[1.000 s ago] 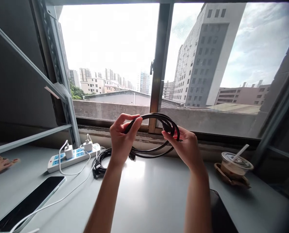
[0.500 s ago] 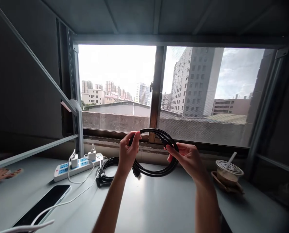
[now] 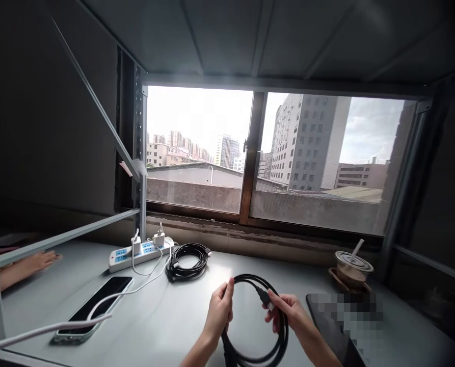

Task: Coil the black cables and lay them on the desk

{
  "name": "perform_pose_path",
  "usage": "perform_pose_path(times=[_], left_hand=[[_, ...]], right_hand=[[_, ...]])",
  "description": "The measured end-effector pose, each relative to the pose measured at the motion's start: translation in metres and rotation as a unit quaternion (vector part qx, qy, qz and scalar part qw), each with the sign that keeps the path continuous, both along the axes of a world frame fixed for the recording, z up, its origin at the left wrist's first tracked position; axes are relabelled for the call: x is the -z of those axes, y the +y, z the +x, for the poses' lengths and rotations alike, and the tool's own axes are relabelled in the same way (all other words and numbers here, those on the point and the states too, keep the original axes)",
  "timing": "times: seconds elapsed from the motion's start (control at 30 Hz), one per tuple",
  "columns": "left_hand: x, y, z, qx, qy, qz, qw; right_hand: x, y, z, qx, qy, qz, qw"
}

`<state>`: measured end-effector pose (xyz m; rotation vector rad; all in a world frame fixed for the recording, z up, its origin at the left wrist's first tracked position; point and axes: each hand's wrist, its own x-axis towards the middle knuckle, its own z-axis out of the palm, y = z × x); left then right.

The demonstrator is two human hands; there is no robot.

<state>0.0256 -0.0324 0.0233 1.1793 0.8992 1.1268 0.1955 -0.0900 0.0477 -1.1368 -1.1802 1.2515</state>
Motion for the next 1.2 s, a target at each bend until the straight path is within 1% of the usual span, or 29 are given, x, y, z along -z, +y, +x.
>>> perform_pose_path(times=[0.03, 0.1, 0.17, 0.2, 0.23, 0.3, 0.33, 0.4, 0.47, 0.53, 0.63, 0.7, 0.8, 0.87, 0.97, 1.07, 1.13, 1.2], left_hand=[[0.010, -0.001, 0.000, 0.008, 0.009, -0.027, 1.000], [0.025, -0.003, 0.000, 0.026, 0.034, -0.067, 0.997], [0.036, -0.005, 0.000, 0.035, 0.076, -0.068, 0.994], [0.039, -0.006, 0.000, 0.031, 0.101, -0.052, 0.993], [0.042, -0.006, -0.001, 0.023, 0.125, -0.029, 0.991], [0.045, -0.007, -0.002, -0.003, 0.165, 0.018, 0.986], [0.045, -0.008, -0.002, -0.016, 0.179, 0.036, 0.983], [0.044, -0.008, -0.004, -0.027, 0.198, 0.053, 0.978], [0.043, -0.007, -0.006, -0.026, 0.211, 0.056, 0.975], [0.041, -0.005, -0.008, -0.027, 0.219, 0.060, 0.973], [0.036, -0.003, -0.009, -0.040, 0.220, 0.067, 0.972], [0.033, -0.003, -0.010, -0.065, 0.211, 0.071, 0.973], [0.028, -0.010, -0.013, -0.120, 0.197, 0.076, 0.970], [0.027, -0.018, -0.018, -0.150, 0.197, 0.078, 0.966], [0.028, -0.031, -0.029, -0.178, 0.197, 0.068, 0.962], [0.028, -0.042, -0.037, -0.206, 0.171, 0.058, 0.962], [0.027, -0.047, -0.038, -0.203, 0.150, 0.061, 0.966], [0.026, -0.048, -0.037, -0.180, 0.144, 0.062, 0.971]], right_hand=[[0.011, -0.001, -0.002, 0.003, 0.028, -0.021, 0.999], [0.027, -0.003, -0.006, 0.032, 0.094, -0.058, 0.993], [0.037, -0.005, -0.009, 0.075, 0.142, -0.087, 0.983], [0.041, -0.006, -0.010, 0.090, 0.145, -0.093, 0.981], [0.045, -0.007, -0.011, 0.098, 0.126, -0.092, 0.983], [0.052, -0.008, -0.012, 0.109, 0.035, -0.058, 0.992], [0.056, -0.009, -0.012, 0.118, -0.023, -0.029, 0.992], [0.062, -0.012, -0.014, 0.143, -0.127, 0.037, 0.981], [0.065, -0.013, -0.016, 0.157, -0.192, 0.098, 0.964], [0.064, -0.012, -0.016, 0.148, -0.227, 0.125, 0.954], [0.060, 0.000, -0.011, 0.112, -0.253, 0.112, 0.955], [0.058, 0.013, -0.006, 0.098, -0.262, 0.102, 0.954], [0.060, 0.029, 0.001, 0.106, -0.280, 0.092, 0.950], [0.062, 0.034, 0.003, 0.122, -0.289, 0.086, 0.946], [0.064, 0.031, 0.003, 0.133, -0.301, 0.075, 0.941], [0.062, 0.023, 0.001, 0.135, -0.321, 0.074, 0.934], [0.059, 0.018, 0.000, 0.134, -0.343, 0.080, 0.926], [0.055, 0.014, -0.001, 0.128, -0.369, 0.087, 0.917]])
